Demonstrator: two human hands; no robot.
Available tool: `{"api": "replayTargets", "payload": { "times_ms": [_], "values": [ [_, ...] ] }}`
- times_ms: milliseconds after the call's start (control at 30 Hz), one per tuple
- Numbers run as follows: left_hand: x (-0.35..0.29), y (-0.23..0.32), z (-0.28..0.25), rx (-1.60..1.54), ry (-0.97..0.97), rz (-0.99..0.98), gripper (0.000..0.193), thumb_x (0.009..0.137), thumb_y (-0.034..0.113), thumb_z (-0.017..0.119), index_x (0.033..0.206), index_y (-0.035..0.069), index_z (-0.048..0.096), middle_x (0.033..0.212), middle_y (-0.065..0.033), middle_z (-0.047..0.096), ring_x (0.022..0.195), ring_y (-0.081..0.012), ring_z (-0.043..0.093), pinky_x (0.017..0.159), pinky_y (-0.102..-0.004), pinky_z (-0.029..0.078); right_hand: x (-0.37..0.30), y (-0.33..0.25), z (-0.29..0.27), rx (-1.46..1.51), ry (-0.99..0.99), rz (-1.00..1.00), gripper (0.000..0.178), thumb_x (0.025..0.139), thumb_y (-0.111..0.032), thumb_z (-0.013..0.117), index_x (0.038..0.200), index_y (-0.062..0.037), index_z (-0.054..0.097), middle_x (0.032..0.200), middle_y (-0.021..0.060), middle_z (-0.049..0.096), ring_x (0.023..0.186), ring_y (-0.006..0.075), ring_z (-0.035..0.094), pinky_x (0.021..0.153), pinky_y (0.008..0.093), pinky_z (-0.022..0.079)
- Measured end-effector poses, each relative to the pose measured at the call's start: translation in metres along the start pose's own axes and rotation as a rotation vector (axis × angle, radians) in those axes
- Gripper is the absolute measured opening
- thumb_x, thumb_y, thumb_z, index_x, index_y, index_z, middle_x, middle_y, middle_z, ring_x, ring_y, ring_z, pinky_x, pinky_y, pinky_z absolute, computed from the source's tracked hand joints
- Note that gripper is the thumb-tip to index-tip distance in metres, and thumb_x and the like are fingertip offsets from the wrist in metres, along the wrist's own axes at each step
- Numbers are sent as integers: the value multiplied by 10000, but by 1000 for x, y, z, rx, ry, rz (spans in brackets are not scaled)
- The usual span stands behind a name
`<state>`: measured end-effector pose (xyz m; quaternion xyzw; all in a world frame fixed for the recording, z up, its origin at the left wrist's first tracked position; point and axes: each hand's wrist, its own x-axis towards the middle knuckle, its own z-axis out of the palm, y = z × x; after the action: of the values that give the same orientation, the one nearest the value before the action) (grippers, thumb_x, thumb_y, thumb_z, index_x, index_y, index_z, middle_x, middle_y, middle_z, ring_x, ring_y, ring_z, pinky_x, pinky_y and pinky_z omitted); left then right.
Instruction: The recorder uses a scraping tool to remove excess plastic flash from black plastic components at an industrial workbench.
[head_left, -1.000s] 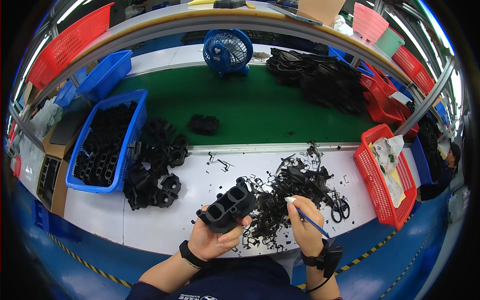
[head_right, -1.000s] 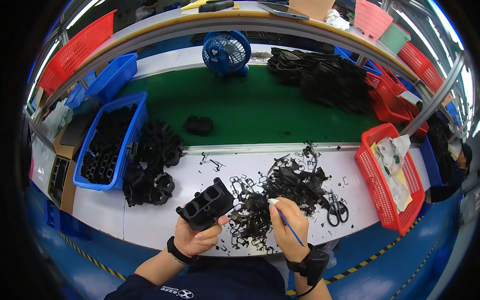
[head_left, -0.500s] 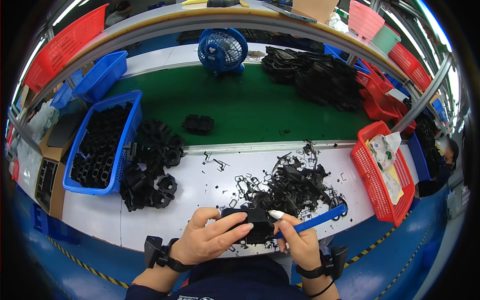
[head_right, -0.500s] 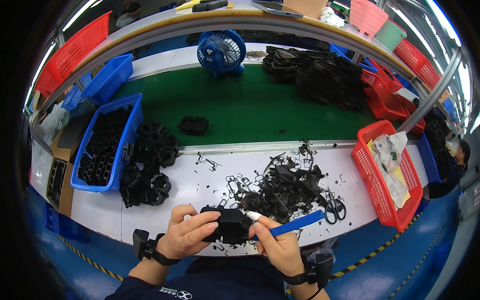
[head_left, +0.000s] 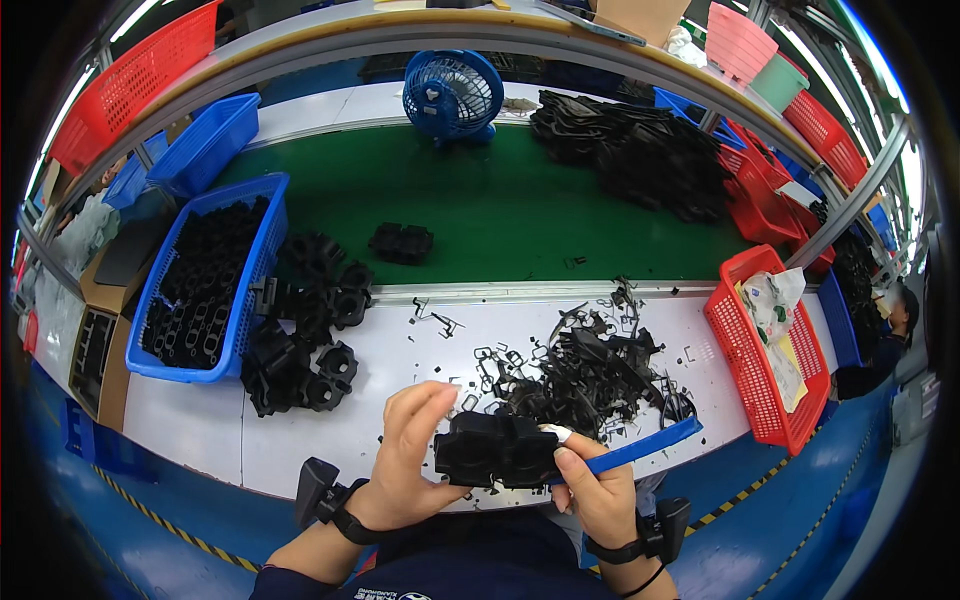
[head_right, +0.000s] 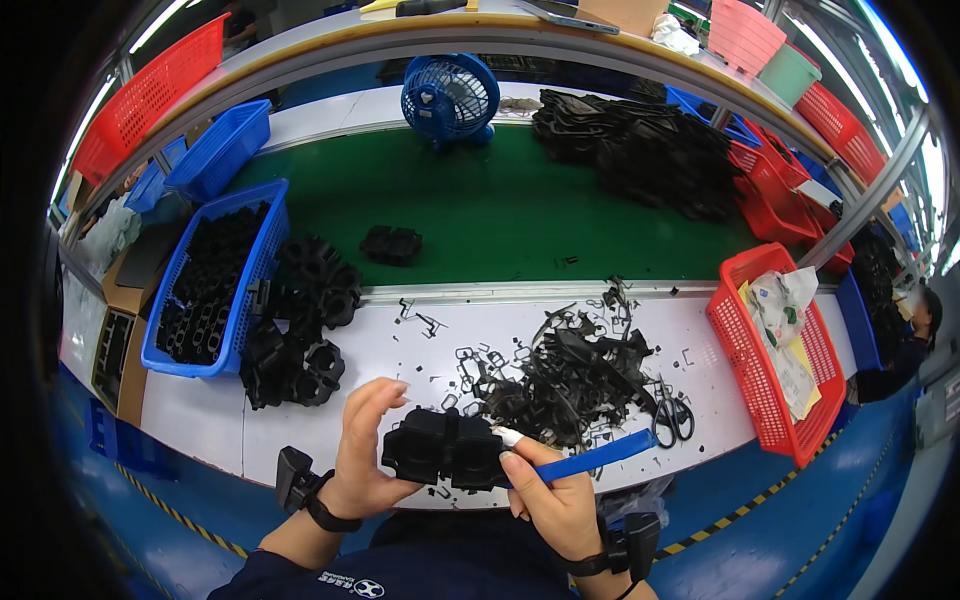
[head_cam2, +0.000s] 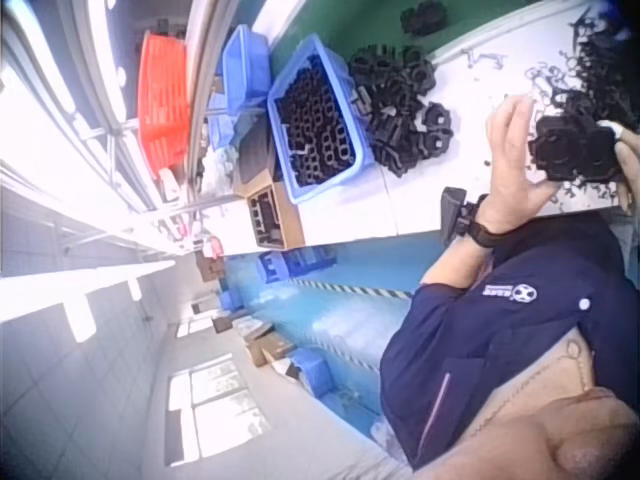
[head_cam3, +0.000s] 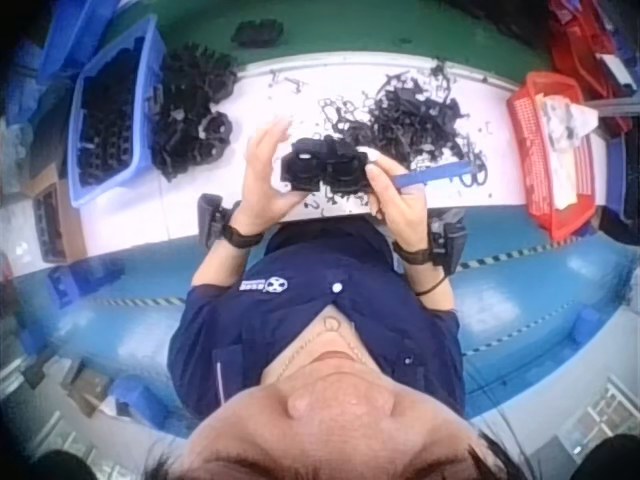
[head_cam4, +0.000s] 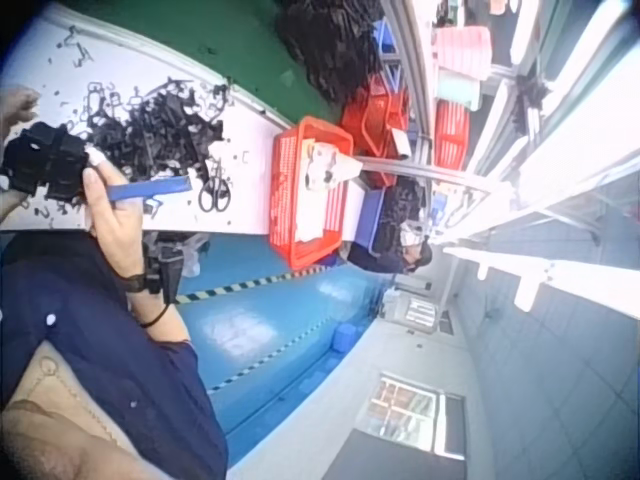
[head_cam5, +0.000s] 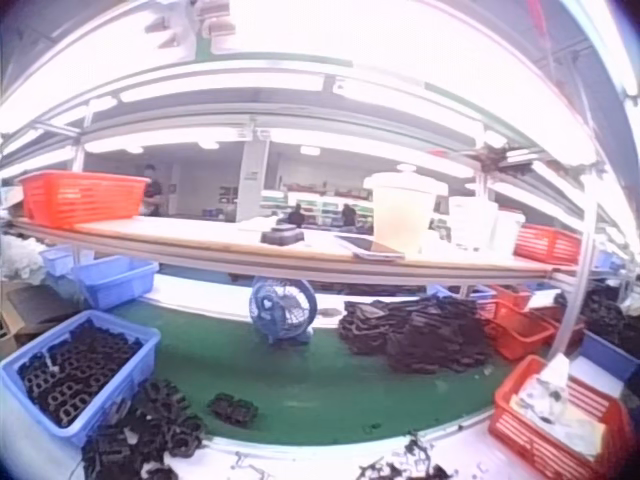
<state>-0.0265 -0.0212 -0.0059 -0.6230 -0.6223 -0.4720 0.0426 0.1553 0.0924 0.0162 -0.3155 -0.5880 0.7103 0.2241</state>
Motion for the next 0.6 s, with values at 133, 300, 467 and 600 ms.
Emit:
{"api": "replayTargets", "payload": {
  "times_ms": [133, 300, 467, 600],
  "values": [
    [2, 15, 7, -1206, 133, -765, 841, 681, -23, 654, 1407, 103, 248, 1240, -136, 458, 1106, -250, 495, 912, -388, 419, 1, 5, 11, 82, 16, 36, 278, 934, -117, 525, 1156, 47, 562, 591, -11, 512, 462, 31, 447, 425, 172, 337],
    [-1, 17, 16, -1701, 139, -738, 870, 765, 83, 606, 1464, 168, 94, 1322, -137, 420, 1191, -252, 448, 975, -423, 392, 1, 6, 18, -41, 3, 19, 243, 940, -117, 511, 1096, 61, 563, 617, -5, 516, 484, 33, 476, 430, 181, 360],
    [-2, 5, 14, -1454, 59, -808, 836, 827, 206, 617, 1462, 180, 73, 1337, -197, 411, 1112, -236, 525, 860, -336, 472, -7, 1, 17, -54, -46, 36, 216, 929, -89, 517, 1077, 63, 557, 669, 16, 557, 524, 44, 517, 447, 176, 390],
    [-4, -8, 9, -1528, -25, -854, 730, 846, 425, 603, 1394, 100, 248, 1203, -194, 528, 921, -192, 601, 752, -302, 500, -14, -5, -3, -136, 43, -238, 162, 905, -27, 518, 1010, 84, 573, 994, 134, 585, 624, 118, 592, 558, 219, 500]
  ]
}}
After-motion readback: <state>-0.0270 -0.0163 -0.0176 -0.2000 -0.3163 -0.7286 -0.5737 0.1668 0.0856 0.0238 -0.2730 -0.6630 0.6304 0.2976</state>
